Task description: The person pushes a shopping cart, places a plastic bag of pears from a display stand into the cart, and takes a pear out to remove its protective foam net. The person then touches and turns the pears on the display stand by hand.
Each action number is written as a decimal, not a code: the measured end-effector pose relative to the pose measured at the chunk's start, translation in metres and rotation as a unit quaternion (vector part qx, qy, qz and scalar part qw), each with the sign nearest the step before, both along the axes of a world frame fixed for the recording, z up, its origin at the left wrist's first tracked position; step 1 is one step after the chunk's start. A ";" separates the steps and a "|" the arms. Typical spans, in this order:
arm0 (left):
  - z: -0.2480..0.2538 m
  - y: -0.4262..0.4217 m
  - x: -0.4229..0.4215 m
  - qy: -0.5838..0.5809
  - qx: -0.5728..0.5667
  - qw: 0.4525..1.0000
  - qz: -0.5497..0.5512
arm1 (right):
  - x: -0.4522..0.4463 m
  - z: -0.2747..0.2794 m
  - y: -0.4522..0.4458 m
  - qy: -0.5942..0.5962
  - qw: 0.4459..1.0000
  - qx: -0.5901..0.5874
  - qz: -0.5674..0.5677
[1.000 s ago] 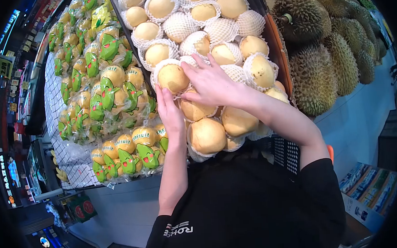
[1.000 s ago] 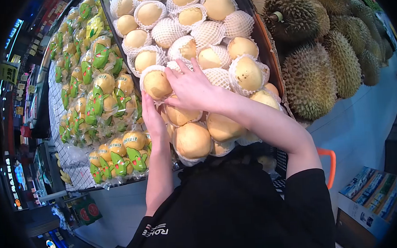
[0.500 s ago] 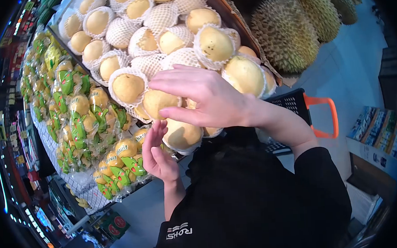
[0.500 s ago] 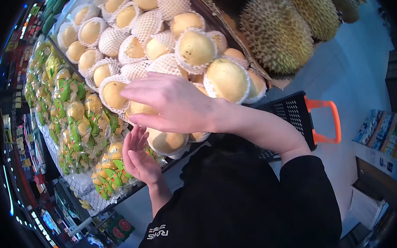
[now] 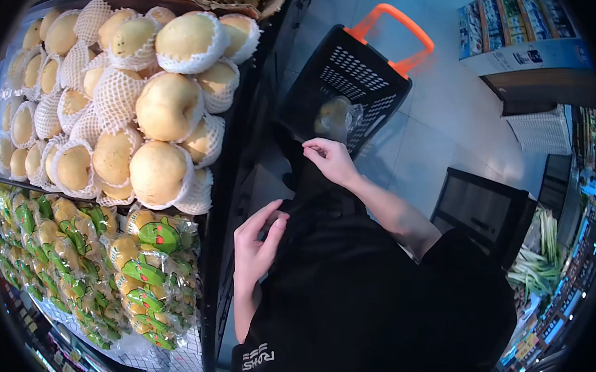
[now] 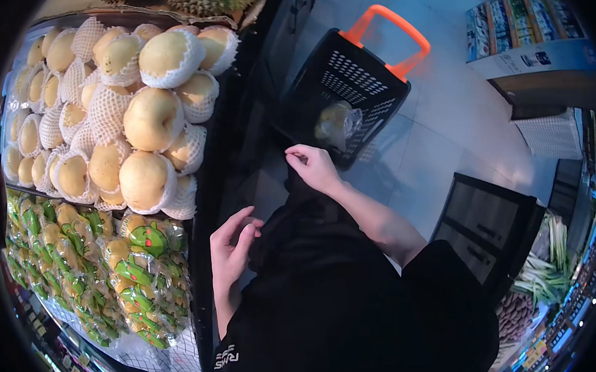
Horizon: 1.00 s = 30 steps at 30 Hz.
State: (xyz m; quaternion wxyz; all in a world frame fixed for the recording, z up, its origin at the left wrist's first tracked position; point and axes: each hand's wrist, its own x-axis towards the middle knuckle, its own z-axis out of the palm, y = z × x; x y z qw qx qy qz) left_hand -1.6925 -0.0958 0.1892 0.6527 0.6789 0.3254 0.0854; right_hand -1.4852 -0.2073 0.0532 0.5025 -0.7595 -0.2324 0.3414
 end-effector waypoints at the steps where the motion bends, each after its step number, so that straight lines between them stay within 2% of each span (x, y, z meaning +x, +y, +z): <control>1: -0.010 -0.010 -0.004 0.021 -0.006 1.000 -0.012 | -0.005 -0.021 -0.028 -0.014 0.999 -0.037 -0.024; 5: -0.040 -0.040 -0.021 0.084 -0.031 0.996 -0.021 | -0.015 -0.115 -0.132 0.015 0.989 -0.130 -0.074; 7: -0.054 -0.047 -0.031 0.136 -0.039 0.990 -0.016 | -0.014 -0.119 -0.158 -0.013 0.982 -0.163 -0.094; 9: -0.068 -0.048 -0.038 0.133 -0.002 0.991 -0.025 | -0.007 -0.122 -0.177 0.042 0.973 -0.197 -0.112; 15: -0.102 -0.047 -0.049 0.107 -0.054 0.987 0.106 | 0.025 -0.114 -0.191 -0.017 0.962 -0.265 -0.064; 19: -0.126 -0.059 -0.041 0.140 -0.065 0.981 0.116 | 0.053 -0.124 -0.199 -0.033 0.969 -0.241 -0.049; 23: -0.150 -0.073 -0.008 0.180 -0.074 0.978 0.071 | 0.082 -0.124 -0.211 -0.026 0.963 -0.266 -0.026; 25: -0.157 -0.080 0.017 0.178 -0.065 0.980 0.067 | 0.096 -0.128 -0.219 0.001 0.974 -0.224 -0.035; 28: -0.168 -0.090 0.065 0.213 -0.008 0.976 0.050 | 0.129 -0.104 -0.217 -0.023 0.961 -0.276 0.016; 30: -0.181 -0.101 0.098 0.220 0.019 0.973 0.063 | 0.156 -0.105 -0.211 -0.037 0.961 -0.268 0.051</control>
